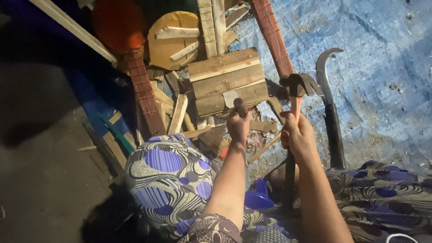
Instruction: Using a hammer and chisel to carve and shape a wooden block on the ground.
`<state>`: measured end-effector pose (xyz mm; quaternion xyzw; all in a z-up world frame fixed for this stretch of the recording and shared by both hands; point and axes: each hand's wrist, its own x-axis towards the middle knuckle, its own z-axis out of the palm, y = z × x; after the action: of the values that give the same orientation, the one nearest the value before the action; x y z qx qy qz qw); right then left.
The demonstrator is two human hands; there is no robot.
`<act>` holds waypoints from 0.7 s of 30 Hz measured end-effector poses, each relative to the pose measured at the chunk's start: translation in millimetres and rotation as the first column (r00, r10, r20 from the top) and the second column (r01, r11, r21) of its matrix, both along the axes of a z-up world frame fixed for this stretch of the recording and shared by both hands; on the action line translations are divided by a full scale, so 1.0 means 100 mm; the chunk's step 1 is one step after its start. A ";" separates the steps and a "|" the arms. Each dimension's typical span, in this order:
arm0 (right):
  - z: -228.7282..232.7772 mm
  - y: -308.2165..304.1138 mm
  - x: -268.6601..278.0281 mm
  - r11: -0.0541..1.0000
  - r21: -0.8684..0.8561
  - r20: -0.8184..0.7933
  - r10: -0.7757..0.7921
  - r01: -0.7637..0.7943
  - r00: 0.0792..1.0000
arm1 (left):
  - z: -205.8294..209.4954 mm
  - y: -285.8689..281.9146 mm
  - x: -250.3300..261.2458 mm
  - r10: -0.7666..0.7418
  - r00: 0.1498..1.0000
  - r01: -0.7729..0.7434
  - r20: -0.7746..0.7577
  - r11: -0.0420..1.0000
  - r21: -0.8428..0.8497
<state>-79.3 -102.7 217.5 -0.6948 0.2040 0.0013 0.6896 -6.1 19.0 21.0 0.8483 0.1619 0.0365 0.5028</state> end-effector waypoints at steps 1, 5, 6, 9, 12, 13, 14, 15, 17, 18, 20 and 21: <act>0.02 0.02 0.00 1.000 0.000 0.009 -0.017 0.017 1.000 | 0.09 -0.01 -0.01 -0.015 1.000 0.015 -0.018 1.000 -0.006; 0.13 0.02 -0.04 1.000 -0.016 0.033 -0.003 0.004 0.999 | -0.01 0.00 0.03 -0.150 0.975 0.162 -0.163 0.985 0.061; 0.19 0.05 -0.06 1.000 -0.016 0.031 -0.003 0.004 1.000 | -0.12 -0.03 0.02 -0.150 0.975 0.162 -0.165 0.985 0.061; 0.35 0.08 -0.07 0.999 -0.034 0.066 -0.007 0.009 0.998 | -0.41 -0.11 0.06 -0.158 0.983 0.171 -0.090 0.970 0.173; 0.52 0.10 -0.14 1.000 -0.021 0.113 0.010 -0.008 0.994 | -0.54 -0.13 0.06 -0.202 0.961 0.242 -0.187 0.944 0.226; 0.60 0.11 -0.17 0.997 -0.076 0.129 0.026 -0.016 0.991 | -0.53 -0.14 0.05 -0.198 0.967 0.233 -0.161 0.941 0.245; 0.69 0.13 -0.20 0.991 -0.130 0.143 0.042 -0.023 0.989 | -0.52 -0.14 0.04 -0.194 0.972 0.223 -0.134 0.938 0.264; 0.72 0.14 -0.24 0.991 -0.130 0.144 0.047 -0.028 0.989 | -0.46 -0.14 0.03 -0.189 0.973 0.219 -0.134 0.939 0.264; 0.79 0.15 -0.30 0.973 -0.228 0.246 0.094 -0.036 0.965 | -0.34 -0.14 0.02 -0.204 0.978 0.208 -0.044 0.954 0.213; 0.80 0.19 -0.31 0.973 -0.228 0.249 0.100 -0.042 0.963 | -0.26 -0.14 0.04 -0.197 0.980 0.201 -0.041 0.956 0.215; 0.82 0.25 -0.38 0.994 -0.090 0.146 0.079 -0.066 0.986 | -0.10 -0.14 0.00 -0.271 0.959 0.283 -0.082 0.926 0.251; 0.75 0.30 -0.31 0.994 -0.090 0.142 0.079 -0.066 0.987 | -0.15 -0.16 -0.02 -0.271 0.959 0.284 -0.085 0.926 0.249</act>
<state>-110.1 -72.6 292.3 -0.7288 0.1278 -0.0328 0.6718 -8.3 3.1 6.3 0.9216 0.0466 -0.0351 0.3837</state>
